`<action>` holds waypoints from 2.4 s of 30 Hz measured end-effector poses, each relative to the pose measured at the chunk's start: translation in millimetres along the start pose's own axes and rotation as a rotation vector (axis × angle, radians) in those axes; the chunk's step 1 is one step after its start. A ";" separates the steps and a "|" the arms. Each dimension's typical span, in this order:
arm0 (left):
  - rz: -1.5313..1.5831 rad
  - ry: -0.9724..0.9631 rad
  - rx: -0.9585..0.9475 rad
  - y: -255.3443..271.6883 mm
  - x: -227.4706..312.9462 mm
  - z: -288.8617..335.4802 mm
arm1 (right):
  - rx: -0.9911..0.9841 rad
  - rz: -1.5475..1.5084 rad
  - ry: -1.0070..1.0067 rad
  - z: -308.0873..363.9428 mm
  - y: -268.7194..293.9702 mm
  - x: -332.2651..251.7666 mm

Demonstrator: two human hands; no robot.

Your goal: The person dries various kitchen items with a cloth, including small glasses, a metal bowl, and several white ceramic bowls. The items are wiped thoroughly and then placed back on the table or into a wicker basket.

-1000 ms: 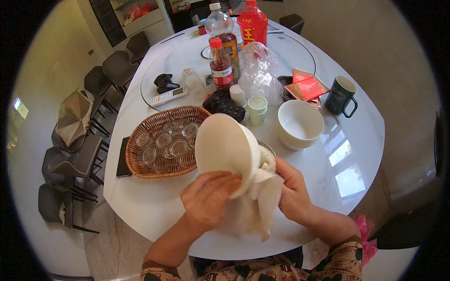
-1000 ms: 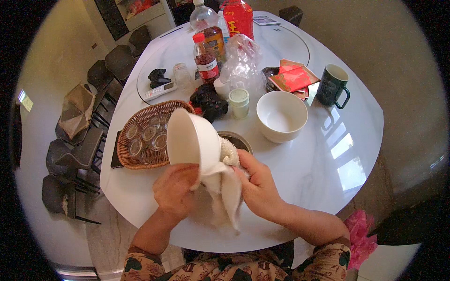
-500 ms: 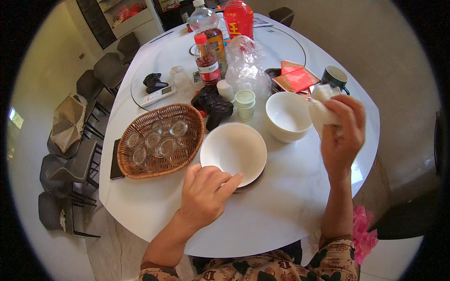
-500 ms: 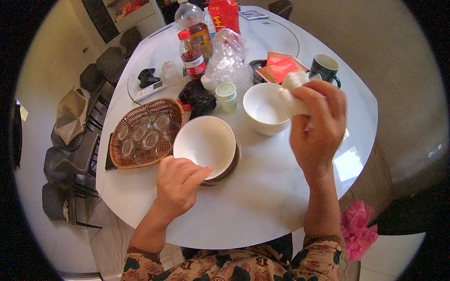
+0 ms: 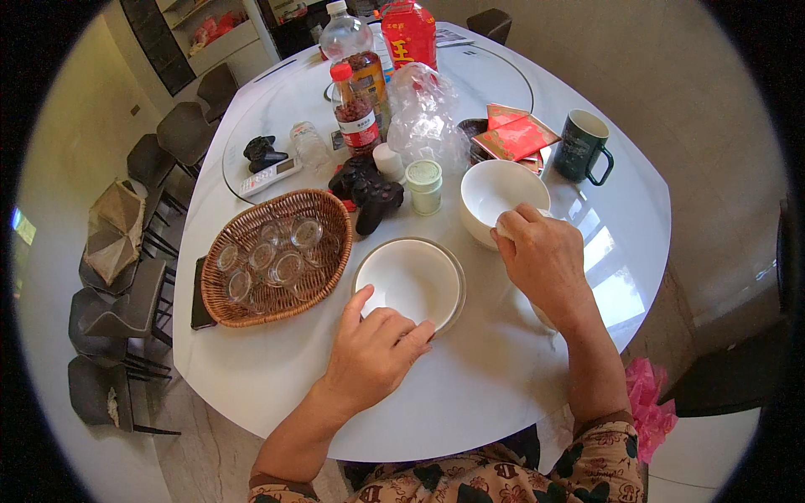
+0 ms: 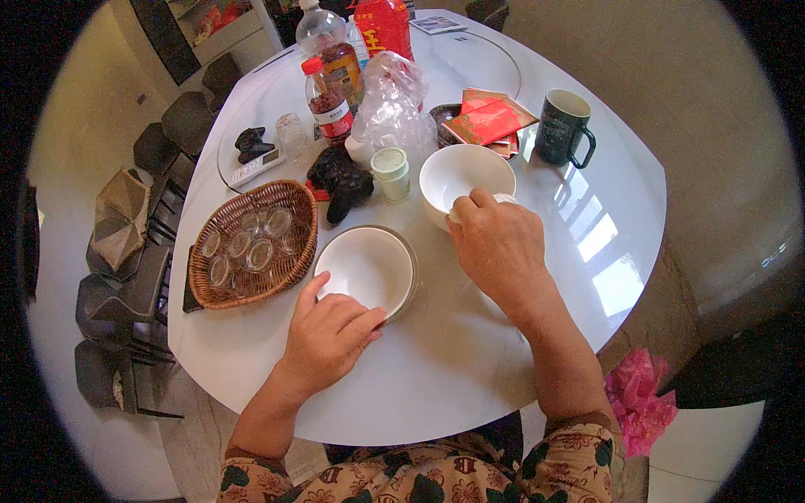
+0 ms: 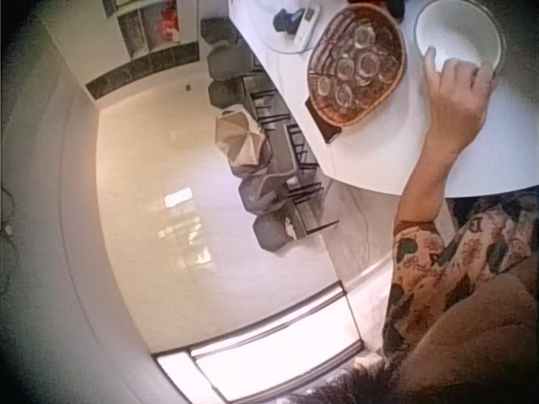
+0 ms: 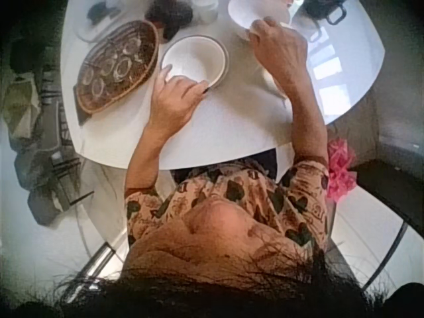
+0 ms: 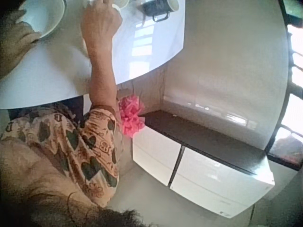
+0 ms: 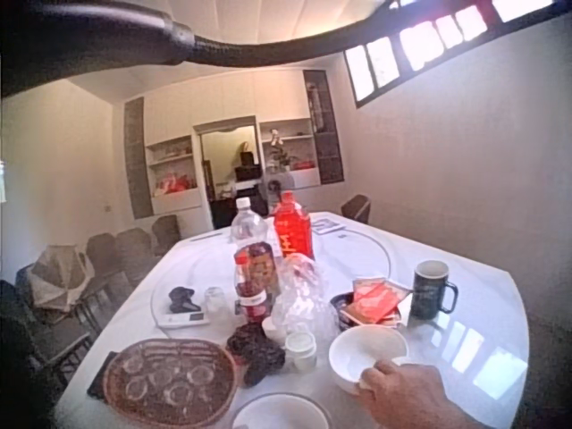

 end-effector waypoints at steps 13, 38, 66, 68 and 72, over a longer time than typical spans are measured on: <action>0.020 0.133 0.153 16.8 -10.1 -7.7 | 0.068 -0.015 0.074 1.2 0.2 -0.5; 0.436 0.171 0.479 37.7 -14.8 4.3 | -0.159 -0.879 0.498 15.1 38.4 -62.3; 0.962 -0.209 0.310 28.9 8.0 4.6 | 0.355 -1.106 0.528 41.7 11.8 -93.9; 1.061 -0.078 0.141 15.0 12.7 15.6 | 0.447 -0.637 0.759 50.2 19.4 -105.9; 0.923 0.038 -0.131 -4.4 14.5 28.9 | 0.083 -0.544 0.833 41.6 10.5 -96.3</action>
Point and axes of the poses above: each hand's wrist, its own z-axis away from the middle knuckle, its own y-axis out of the back of the hand, x = y × z, the point moved 4 cm from there along -z, towards the middle knuckle, and after that the axes turned 13 degrees about -z, right-handed, at the moved point
